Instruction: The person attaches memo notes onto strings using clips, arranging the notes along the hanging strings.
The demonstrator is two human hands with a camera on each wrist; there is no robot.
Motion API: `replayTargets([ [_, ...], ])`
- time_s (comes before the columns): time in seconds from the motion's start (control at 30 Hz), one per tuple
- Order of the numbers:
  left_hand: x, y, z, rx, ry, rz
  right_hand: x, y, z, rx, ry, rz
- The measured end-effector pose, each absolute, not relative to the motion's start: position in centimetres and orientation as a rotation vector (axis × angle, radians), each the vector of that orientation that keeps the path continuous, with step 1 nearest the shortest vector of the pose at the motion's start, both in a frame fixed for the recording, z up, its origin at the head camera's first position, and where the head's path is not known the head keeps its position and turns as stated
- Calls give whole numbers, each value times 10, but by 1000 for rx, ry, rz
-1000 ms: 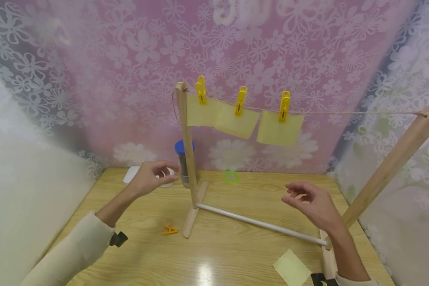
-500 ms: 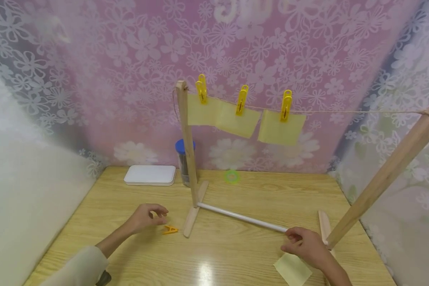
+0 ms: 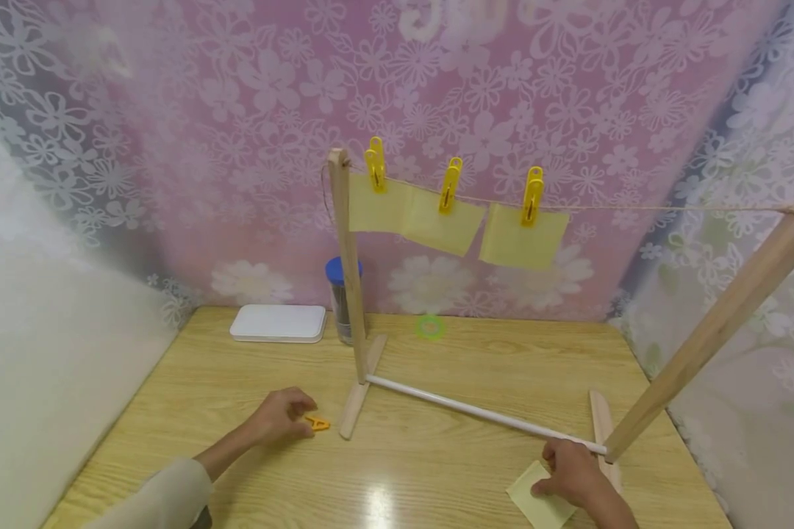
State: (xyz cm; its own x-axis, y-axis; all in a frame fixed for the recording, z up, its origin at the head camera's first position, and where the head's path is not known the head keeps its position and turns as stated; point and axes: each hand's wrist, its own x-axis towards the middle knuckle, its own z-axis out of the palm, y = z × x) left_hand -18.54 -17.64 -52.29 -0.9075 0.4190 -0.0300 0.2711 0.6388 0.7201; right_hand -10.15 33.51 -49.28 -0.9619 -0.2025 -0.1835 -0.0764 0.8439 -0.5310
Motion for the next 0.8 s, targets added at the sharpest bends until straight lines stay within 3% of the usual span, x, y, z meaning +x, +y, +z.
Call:
replayTargets([
  [0.5,-188,-170,-525,580,2694,1068,-99,337,-497,-78,2776,-883],
  [0.8,-188,-169,-514,531,2630,1117,-104,352,-491,-283,2687,-1109],
])
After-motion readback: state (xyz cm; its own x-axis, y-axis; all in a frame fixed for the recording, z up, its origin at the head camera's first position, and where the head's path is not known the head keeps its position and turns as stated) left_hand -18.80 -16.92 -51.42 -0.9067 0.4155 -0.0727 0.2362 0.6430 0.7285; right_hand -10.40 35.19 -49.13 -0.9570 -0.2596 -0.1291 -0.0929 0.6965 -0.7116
